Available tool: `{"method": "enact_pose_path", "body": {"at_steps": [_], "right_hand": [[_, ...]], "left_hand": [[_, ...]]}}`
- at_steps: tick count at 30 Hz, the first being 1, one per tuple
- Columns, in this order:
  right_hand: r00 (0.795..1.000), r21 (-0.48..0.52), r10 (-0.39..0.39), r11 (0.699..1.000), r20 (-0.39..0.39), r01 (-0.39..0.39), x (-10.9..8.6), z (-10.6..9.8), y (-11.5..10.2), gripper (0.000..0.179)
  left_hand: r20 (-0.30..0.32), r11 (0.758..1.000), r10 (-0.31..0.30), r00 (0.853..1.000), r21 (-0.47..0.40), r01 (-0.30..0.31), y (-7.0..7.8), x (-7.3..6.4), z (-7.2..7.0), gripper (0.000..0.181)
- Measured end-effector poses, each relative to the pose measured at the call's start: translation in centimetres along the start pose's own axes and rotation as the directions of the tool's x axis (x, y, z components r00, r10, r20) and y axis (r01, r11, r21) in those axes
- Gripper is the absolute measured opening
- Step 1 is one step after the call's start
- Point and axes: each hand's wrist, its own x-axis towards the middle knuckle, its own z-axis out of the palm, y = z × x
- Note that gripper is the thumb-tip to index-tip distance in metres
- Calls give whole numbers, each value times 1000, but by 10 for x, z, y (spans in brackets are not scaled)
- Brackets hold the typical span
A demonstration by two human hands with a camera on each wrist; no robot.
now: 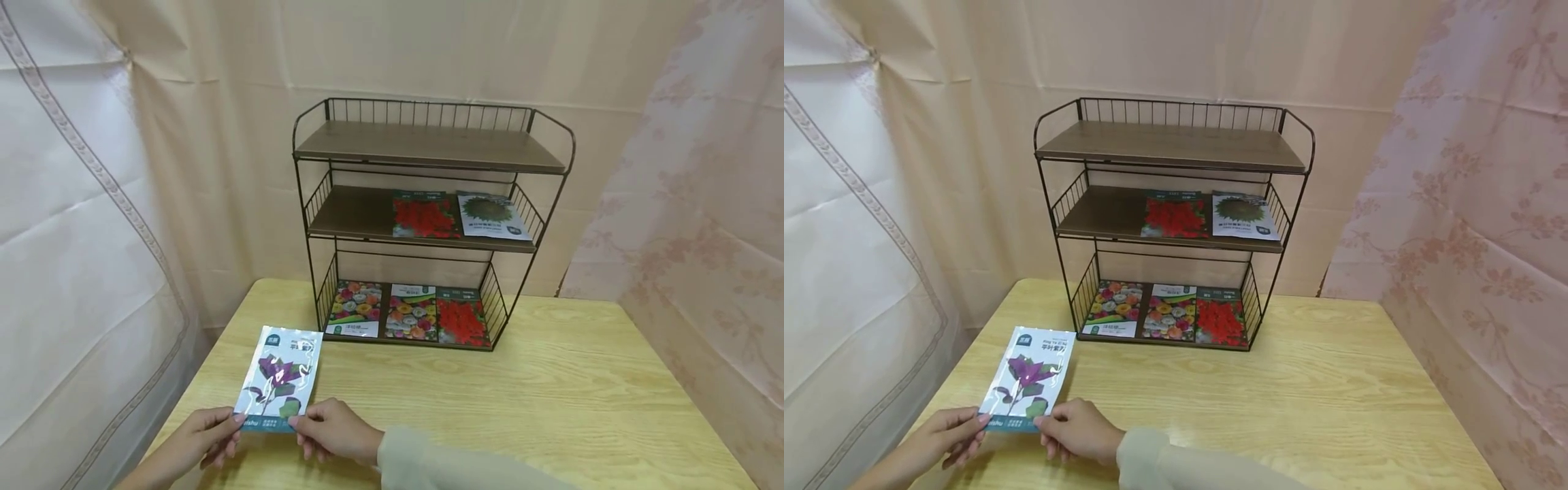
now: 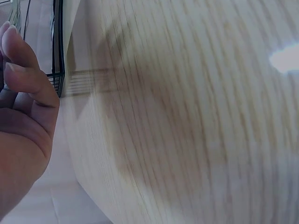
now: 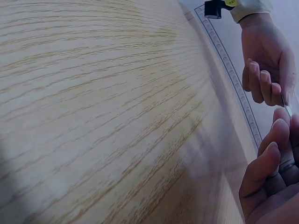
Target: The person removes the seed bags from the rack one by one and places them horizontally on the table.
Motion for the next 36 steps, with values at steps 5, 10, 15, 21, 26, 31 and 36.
{"method": "enact_pose_path", "body": {"at_steps": [5, 10, 15, 21, 26, 31, 36], "right_hand": [[1000, -5, -1, 1000, 0, 1, 3, 4, 0, 42], [1000, 10, 7, 1000, 23, -7, 4, 12, 1, 43], [1000, 38, 18, 999, 24, -19, 8, 19, 2, 42], [1000, 78, 18, 997, 15, -19, 14, 23, 1, 41], [999, 80, 36, 996, 19, -37, 18, 26, 4, 42], [997, 69, 80, 994, 17, -81, 20, 28, 7, 42], [993, 36, 117, 992, 14, -118, 21, 31, 5, 43]], "left_hand": [[-1, 1000, 16, 1000, -5, -16, -5, -2, -3, 44], [18, 999, 3, 1000, -33, -2, -10, -9, -6, 44], [6, 996, -54, 999, -65, 55, -12, -14, -8, 49], [-18, 985, -129, 991, -120, 126, -15, -17, -10, 54], [-28, 977, -144, 989, -163, 137, -18, -19, -11, 53], [-25, 966, -174, 984, -197, 166, -20, -20, -12, 49], [-46, 947, -254, 966, -213, 239, -23, -21, -12, 39]]}}
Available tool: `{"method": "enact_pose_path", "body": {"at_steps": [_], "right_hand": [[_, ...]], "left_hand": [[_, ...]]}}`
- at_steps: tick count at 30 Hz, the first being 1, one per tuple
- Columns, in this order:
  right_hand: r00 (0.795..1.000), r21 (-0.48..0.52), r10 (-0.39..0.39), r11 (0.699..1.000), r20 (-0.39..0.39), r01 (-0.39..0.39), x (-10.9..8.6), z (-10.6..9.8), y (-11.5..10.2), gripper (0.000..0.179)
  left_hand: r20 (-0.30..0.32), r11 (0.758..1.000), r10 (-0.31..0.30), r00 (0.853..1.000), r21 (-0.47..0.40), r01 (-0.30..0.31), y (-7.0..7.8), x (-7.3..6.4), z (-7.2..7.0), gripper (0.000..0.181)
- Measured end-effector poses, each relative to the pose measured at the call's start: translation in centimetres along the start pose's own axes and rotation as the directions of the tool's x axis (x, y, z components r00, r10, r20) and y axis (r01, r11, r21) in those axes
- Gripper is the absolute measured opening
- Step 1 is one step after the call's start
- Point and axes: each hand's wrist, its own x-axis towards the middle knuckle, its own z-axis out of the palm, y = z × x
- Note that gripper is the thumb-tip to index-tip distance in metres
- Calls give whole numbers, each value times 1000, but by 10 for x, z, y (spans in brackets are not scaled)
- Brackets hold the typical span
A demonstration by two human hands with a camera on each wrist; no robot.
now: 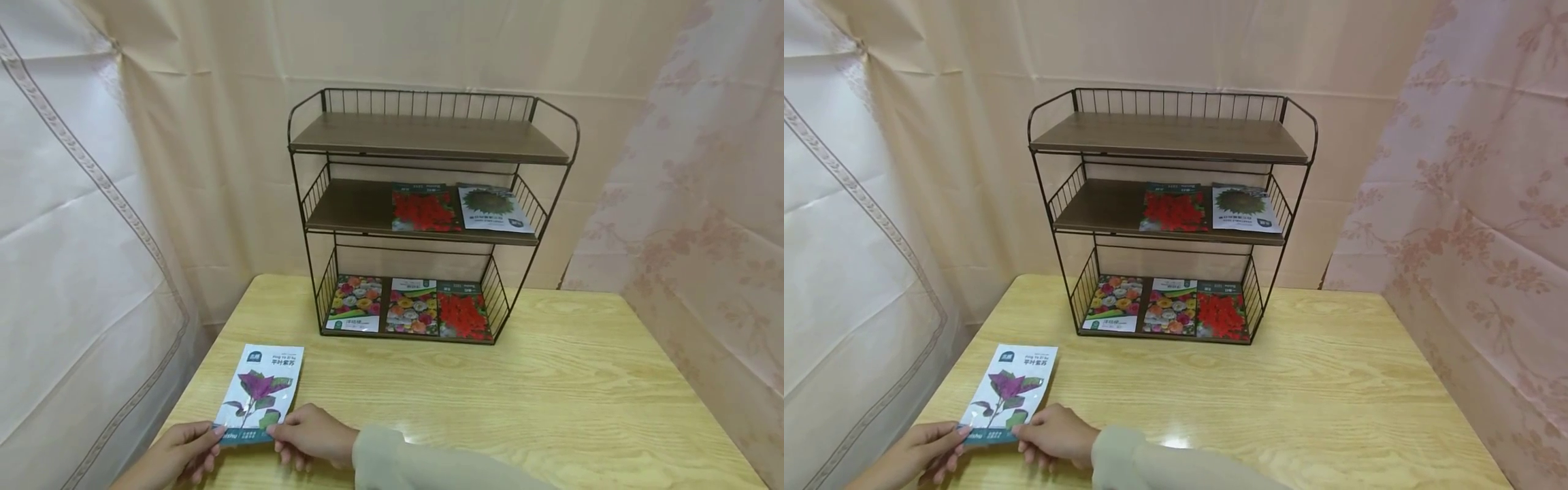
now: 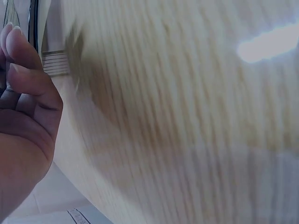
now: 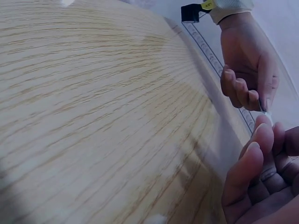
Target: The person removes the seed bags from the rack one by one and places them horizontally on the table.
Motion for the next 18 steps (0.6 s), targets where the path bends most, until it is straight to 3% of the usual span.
{"method": "enact_pose_path", "body": {"at_steps": [5, 18], "right_hand": [[1000, -31, 12, 999, -18, -13, -1, 4, -3, 43], [999, -155, 22, 988, -23, -25, 4, 7, 1, 47]], "left_hand": [[-17, 999, -29, 999, 17, 29, -2, -1, -2, 37], [-1, 997, -23, 1000, 67, 23, -5, -1, -3, 38]]}}
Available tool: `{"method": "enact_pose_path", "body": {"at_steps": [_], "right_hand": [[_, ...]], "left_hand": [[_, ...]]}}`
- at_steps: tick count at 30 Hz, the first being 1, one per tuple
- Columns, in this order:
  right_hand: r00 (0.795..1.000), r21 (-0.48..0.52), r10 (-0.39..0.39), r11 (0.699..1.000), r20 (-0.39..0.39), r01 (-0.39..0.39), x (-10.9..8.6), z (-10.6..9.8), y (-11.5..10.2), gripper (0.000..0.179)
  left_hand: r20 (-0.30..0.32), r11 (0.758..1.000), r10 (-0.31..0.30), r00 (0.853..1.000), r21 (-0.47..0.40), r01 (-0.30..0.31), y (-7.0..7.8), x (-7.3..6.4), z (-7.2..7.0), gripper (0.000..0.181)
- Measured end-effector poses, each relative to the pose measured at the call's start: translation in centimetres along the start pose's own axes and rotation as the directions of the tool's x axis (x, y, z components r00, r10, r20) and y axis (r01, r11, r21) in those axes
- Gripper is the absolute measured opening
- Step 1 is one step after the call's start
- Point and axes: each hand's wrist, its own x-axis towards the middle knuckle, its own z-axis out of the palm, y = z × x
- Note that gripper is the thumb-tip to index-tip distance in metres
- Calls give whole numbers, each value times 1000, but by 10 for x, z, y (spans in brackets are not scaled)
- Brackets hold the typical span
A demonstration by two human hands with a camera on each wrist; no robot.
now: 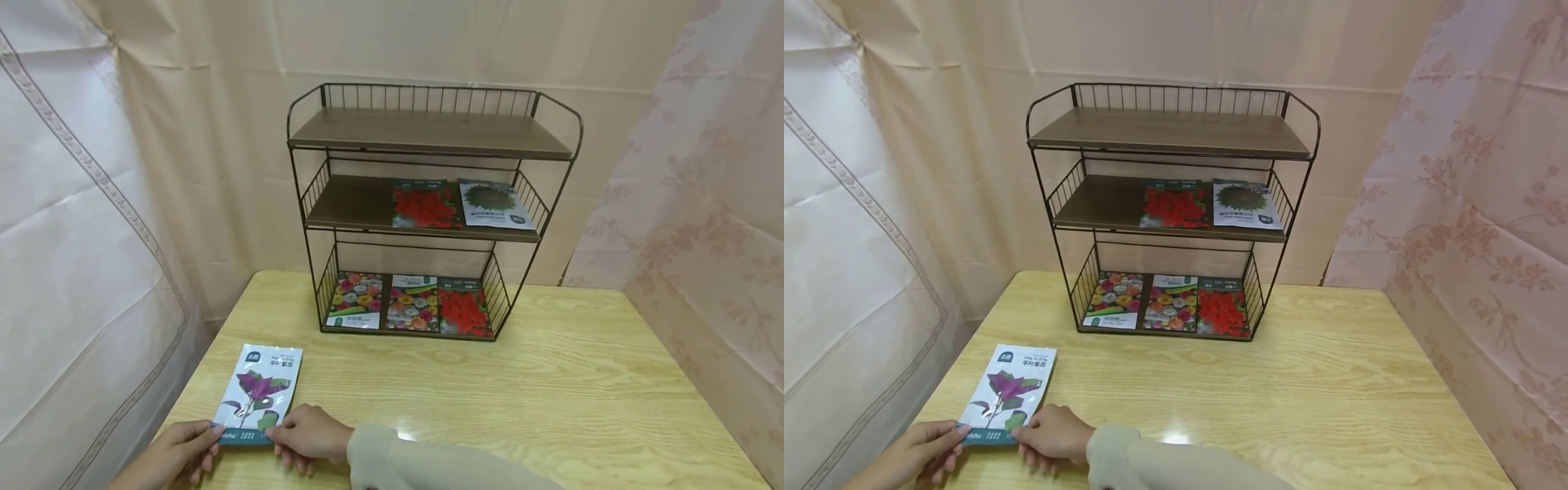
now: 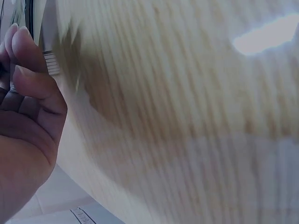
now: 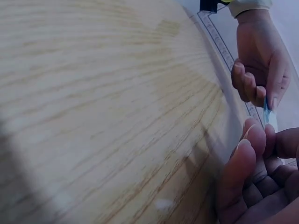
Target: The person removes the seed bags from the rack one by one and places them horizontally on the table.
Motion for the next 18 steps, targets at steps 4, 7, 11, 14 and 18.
{"method": "enact_pose_path", "body": {"at_steps": [4, 7, 11, 14, 18], "right_hand": [[1000, -86, -18, 996, -9, 17, 2, -1, 2, 48], [1000, -157, -11, 988, -9, 10, 4, -4, -1, 49], [1000, -175, 25, 984, -10, -27, 4, -5, -6, 49], [999, -134, 52, 990, -9, -52, 4, -4, -6, 49], [995, -43, 95, 995, -17, -95, 5, -4, -5, 48]], "left_hand": [[-5, 1000, -21, 1000, 14, 21, 3, 1, 1, 36], [-22, 999, -32, 999, 35, 32, 5, 3, 3, 34], [-30, 998, -55, 998, -9, 55, 6, 4, 6, 35], [-22, 994, -82, 996, -80, 80, 6, 3, 6, 37], [-20, 992, -86, 996, -91, 84, 7, 4, 5, 39]]}}
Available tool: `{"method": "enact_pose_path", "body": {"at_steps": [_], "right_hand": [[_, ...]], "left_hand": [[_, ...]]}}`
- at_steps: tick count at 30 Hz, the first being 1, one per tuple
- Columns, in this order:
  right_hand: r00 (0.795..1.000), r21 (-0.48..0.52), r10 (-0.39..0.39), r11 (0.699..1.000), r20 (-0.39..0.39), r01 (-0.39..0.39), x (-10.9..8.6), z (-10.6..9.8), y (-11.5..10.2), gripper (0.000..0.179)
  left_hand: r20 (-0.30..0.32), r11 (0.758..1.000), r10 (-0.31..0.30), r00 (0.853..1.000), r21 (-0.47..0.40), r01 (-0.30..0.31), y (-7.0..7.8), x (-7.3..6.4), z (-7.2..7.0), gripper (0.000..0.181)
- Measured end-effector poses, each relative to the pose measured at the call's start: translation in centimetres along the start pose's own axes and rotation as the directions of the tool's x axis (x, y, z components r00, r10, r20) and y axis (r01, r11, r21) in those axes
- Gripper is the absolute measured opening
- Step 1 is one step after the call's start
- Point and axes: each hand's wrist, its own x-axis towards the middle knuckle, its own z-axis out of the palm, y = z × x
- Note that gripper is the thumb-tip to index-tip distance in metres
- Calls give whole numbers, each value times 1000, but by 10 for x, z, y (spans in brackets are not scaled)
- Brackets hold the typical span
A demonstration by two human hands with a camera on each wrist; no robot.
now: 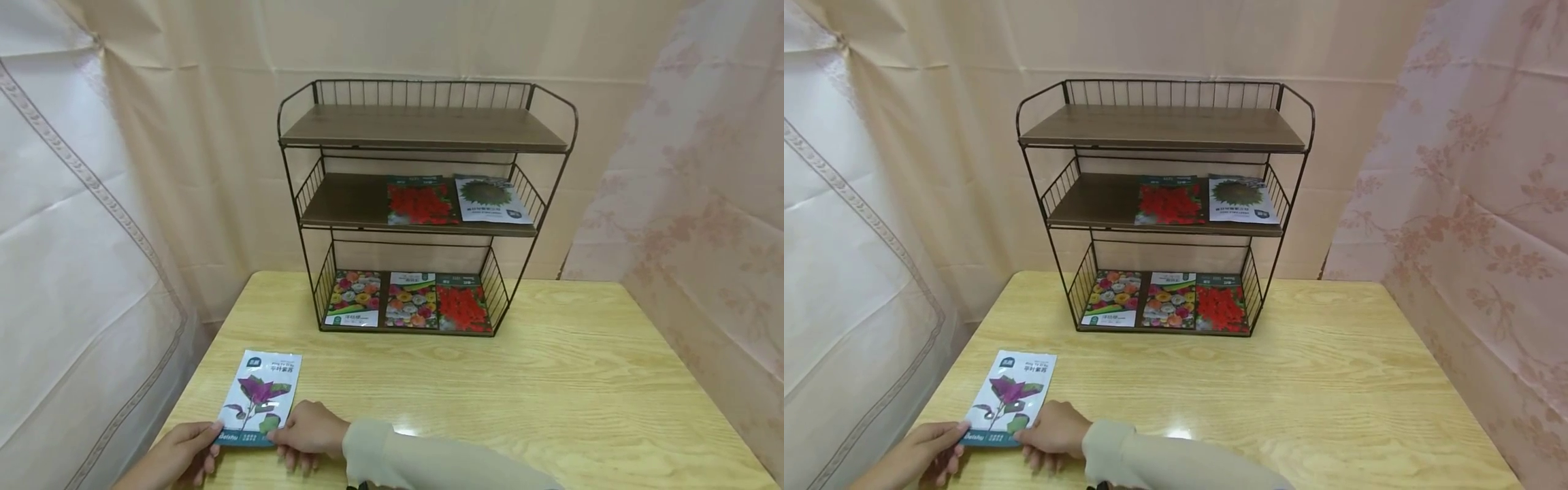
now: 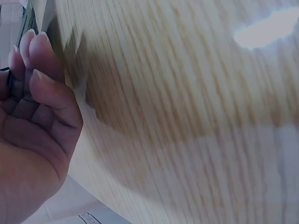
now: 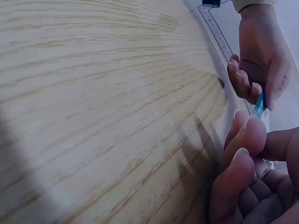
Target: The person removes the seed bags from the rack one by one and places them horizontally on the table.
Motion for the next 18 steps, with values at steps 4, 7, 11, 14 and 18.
{"method": "enact_pose_path", "body": {"at_steps": [4, 7, 11, 14, 18], "right_hand": [[1000, 12, 15, 1000, -3, -15, 1, 1, 0, 48], [1000, -9, 13, 1000, -1, -13, 1, 2, 0, 49], [1000, -53, 10, 999, 1, -10, 0, 3, 0, 49], [1000, -75, 8, 997, 26, -6, -1, 3, 0, 48], [998, -82, 13, 997, 55, -9, 0, 3, -1, 46]], "left_hand": [[-28, 996, 33, 999, 86, -30, -2, 1, -1, 38], [-52, 989, 48, 998, 141, -40, -2, 0, 0, 39], [-51, 986, 52, 997, 163, -43, -4, 0, 1, 39], [-77, 980, 46, 996, 199, -30, -4, 1, 3, 40], [-116, 971, 43, 992, 238, -14, -4, 3, 3, 41]]}}
